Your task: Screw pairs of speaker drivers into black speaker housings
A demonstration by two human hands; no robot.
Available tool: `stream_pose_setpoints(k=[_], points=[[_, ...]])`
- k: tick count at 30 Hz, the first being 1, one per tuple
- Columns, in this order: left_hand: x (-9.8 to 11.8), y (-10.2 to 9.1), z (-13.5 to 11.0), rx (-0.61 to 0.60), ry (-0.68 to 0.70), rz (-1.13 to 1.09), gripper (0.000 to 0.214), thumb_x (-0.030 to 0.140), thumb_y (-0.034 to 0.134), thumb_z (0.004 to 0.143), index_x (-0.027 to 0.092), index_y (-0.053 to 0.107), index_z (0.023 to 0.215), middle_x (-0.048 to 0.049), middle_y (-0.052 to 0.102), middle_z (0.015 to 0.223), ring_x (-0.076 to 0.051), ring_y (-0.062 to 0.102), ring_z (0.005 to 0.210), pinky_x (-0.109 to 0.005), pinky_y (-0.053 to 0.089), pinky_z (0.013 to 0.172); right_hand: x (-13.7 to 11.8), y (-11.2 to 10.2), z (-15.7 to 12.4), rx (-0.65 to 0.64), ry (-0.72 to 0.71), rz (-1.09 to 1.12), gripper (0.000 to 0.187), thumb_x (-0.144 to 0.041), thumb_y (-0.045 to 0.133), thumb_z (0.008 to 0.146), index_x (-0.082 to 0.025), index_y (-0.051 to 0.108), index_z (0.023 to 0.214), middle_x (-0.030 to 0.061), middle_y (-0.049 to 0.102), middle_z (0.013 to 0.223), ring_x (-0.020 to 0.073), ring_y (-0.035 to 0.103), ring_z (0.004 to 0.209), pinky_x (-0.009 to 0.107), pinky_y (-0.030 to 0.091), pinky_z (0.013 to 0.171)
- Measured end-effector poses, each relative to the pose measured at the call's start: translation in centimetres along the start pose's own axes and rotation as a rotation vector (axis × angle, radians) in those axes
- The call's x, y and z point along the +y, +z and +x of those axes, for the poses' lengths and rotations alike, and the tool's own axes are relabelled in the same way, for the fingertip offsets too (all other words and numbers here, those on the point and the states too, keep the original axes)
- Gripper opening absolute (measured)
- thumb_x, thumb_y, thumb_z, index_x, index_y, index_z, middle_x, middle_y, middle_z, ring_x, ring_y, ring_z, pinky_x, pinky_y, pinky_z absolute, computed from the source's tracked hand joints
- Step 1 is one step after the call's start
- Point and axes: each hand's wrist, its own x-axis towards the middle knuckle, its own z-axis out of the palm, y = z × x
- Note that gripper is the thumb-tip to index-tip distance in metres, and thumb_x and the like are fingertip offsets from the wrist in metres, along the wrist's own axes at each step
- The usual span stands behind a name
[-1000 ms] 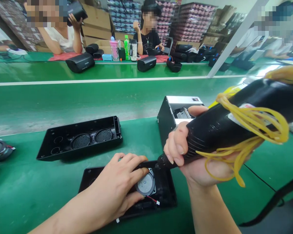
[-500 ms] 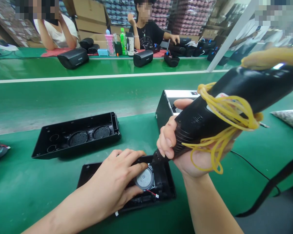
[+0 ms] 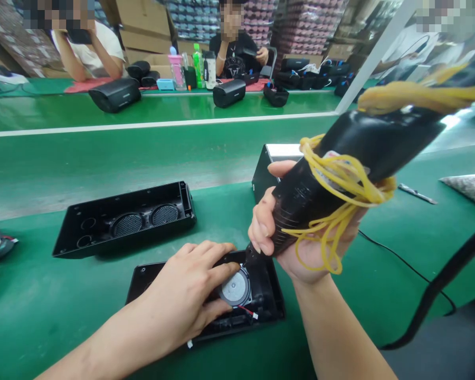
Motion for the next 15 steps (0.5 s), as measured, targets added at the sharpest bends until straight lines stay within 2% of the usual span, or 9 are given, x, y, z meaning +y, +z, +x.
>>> stream_pose_setpoints(k=[3, 6, 11, 15], points=[[0.0, 0.0, 0.0, -0.014, -0.005, 0.002, 0.044, 0.037, 0.073, 0.1, 0.033, 0.058, 0.14, -0.0035, 0.057, 0.154, -0.029, 0.061, 0.123, -0.047, 0.051, 0.093, 0.6, 0.0, 0.2, -0.055, 0.001, 0.021, 0.055, -0.075, 0.074, 0.091, -0.027, 0.073, 0.117, -0.0031, 0.062, 0.068, 0.0138, 0.051, 0.043, 0.025, 0.043, 0.039], [-0.1, 0.0, 0.1, -0.018, -0.011, 0.002, 0.035, 0.035, 0.07, 0.101, 0.031, 0.061, 0.134, -0.0056, 0.061, 0.147, -0.029, 0.062, 0.117, -0.046, 0.051, 0.09, 1.2, 0.1, 0.1, -0.127, -0.009, 0.012, 0.057, -0.075, 0.065, 0.095, -0.024, 0.07, 0.118, -0.002, 0.061, 0.066, 0.0149, 0.049, 0.039, 0.026, 0.042, 0.036], [-0.3, 0.0, 0.2, 0.001, 0.032, 0.0, 0.023, 0.038, 0.068, 0.103, 0.029, 0.066, 0.124, -0.0074, 0.063, 0.141, -0.029, 0.064, 0.114, -0.044, 0.051, 0.084, 1.9, 0.6, -0.6, -0.046, 0.04, -0.061, 0.06, -0.082, 0.061, 0.092, -0.024, 0.067, 0.108, -0.0025, 0.058, 0.065, 0.0135, 0.043, 0.037, 0.026, 0.037, 0.032], [-0.4, 0.0, 0.2, 0.013, 0.035, -0.022, 0.024, 0.041, 0.066, 0.104, 0.03, 0.064, 0.125, -0.0059, 0.064, 0.138, -0.03, 0.063, 0.114, -0.046, 0.051, 0.086, 2.0, 0.6, -0.9, -0.025, 0.089, -0.088, 0.061, -0.083, 0.064, 0.089, -0.024, 0.067, 0.105, -0.0019, 0.059, 0.064, 0.0143, 0.046, 0.038, 0.026, 0.039, 0.033]])
